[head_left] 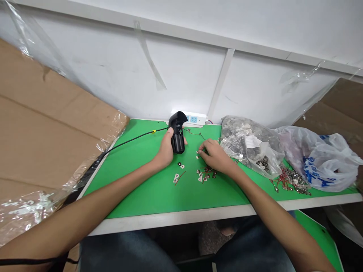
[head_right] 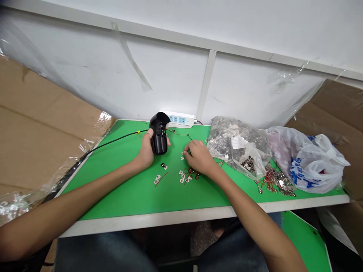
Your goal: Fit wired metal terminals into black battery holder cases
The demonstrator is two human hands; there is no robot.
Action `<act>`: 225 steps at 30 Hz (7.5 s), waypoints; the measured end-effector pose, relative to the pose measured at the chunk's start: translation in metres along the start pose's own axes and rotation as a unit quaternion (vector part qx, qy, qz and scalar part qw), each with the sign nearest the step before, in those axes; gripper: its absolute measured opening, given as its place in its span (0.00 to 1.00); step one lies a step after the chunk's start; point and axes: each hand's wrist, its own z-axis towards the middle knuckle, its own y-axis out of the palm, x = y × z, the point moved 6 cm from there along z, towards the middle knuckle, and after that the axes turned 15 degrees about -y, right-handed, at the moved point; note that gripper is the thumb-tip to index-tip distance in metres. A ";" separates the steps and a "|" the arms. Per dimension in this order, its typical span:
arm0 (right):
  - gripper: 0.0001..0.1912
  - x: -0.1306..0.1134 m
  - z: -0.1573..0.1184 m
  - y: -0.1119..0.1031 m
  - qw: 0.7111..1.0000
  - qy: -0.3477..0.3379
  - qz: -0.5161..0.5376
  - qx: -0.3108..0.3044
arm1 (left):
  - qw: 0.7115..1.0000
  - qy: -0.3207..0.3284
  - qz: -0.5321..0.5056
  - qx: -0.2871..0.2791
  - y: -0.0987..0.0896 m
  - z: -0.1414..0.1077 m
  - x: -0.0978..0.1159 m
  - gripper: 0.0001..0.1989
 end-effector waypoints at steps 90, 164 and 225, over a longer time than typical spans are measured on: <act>0.05 0.012 0.018 -0.002 0.980 -0.011 0.200 0.013 | 0.986 -0.024 0.157 -0.051 0.009 0.003 -0.010 0.39; 0.07 0.013 0.011 -0.027 0.955 -0.009 0.288 0.061 | 0.989 -0.050 0.135 -0.046 0.008 0.006 -0.010 0.38; 0.12 -0.042 0.003 -0.020 0.982 -0.083 0.017 0.168 | 0.959 -0.007 0.262 -0.111 0.008 -0.002 -0.014 0.28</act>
